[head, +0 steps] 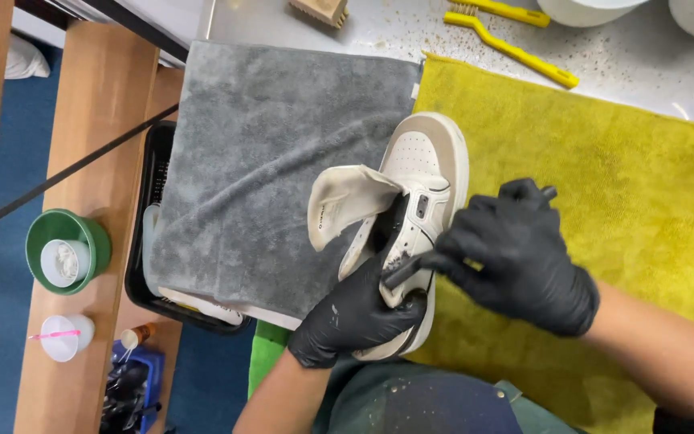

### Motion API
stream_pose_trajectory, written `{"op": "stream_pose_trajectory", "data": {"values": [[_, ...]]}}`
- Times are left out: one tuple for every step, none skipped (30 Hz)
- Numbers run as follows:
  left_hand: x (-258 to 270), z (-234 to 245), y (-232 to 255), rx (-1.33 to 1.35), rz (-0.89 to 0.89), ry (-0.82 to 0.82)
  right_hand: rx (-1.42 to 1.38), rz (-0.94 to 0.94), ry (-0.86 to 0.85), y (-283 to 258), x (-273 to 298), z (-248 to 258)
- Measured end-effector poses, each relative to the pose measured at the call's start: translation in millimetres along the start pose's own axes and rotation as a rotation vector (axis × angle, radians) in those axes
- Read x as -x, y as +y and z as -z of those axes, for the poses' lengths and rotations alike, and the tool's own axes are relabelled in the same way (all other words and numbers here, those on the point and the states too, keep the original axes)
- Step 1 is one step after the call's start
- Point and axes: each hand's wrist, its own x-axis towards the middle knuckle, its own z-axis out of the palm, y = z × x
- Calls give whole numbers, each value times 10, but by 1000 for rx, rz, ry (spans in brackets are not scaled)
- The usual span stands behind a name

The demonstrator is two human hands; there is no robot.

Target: The person scrubs a white sneaker with a small brush, repeatedly dipping the brush into a bowl of water. They clean the upper, sides, and interior of the shoe while holding it over a yellow towel on a countertop.

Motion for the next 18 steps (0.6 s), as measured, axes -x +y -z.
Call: {"op": "stream_pose_trajectory", "data": {"values": [[17, 8, 14, 4, 13, -8, -9, -11, -5, 135, 31, -38], [2, 12, 13, 3, 88, -14, 51, -85, 10, 299, 46, -64], [-11, 18, 18, 1, 164, -20, 111, -157, 25, 461, 58, -83], [-46, 26, 41, -2, 155, -15, 117, -150, 30, 347, 23, -48], [-86, 30, 60, 1, 89, 0, 13, -98, 7, 241, -7, -17], [-47, 7, 89, 13, 47, -4, -109, -70, -27, 58, 34, -1], [-6, 1, 79, 18, 63, -18, -120, -88, -31, 170, 78, -48], [-14, -1, 61, 33, 143, -7, -11, -114, 3, 333, 76, -75], [-22, 4, 52, 49, 223, 4, 98, -140, 37, 494, 66, -92], [-63, 27, 63, 43, 210, 8, 107, -132, 46, 405, 16, -58], [-108, 49, 71, 28, 117, 29, -11, -89, 9, 321, -29, -29], [-49, 30, 93, 24, 55, 37, -150, -69, -43, 145, 5, -17], [13, 9, 91, 30, 72, 28, -163, -83, -50, 205, 41, -47], [-5, 6, 72, 58, 157, 31, -47, -108, -14, 340, 13, -56], [-27, 7, 61, 86, 241, 32, 68, -133, 23, 475, -23, -57], [-54, 33, 91, 83, 233, 33, 74, -129, 29, 395, -29, -53], [-84, 54, 115, 87, 168, 39, -53, -96, -2, 321, -29, -55], [-47, 44, 144, 100, 121, 36, -192, -77, -43, 187, 29, -68]]}}
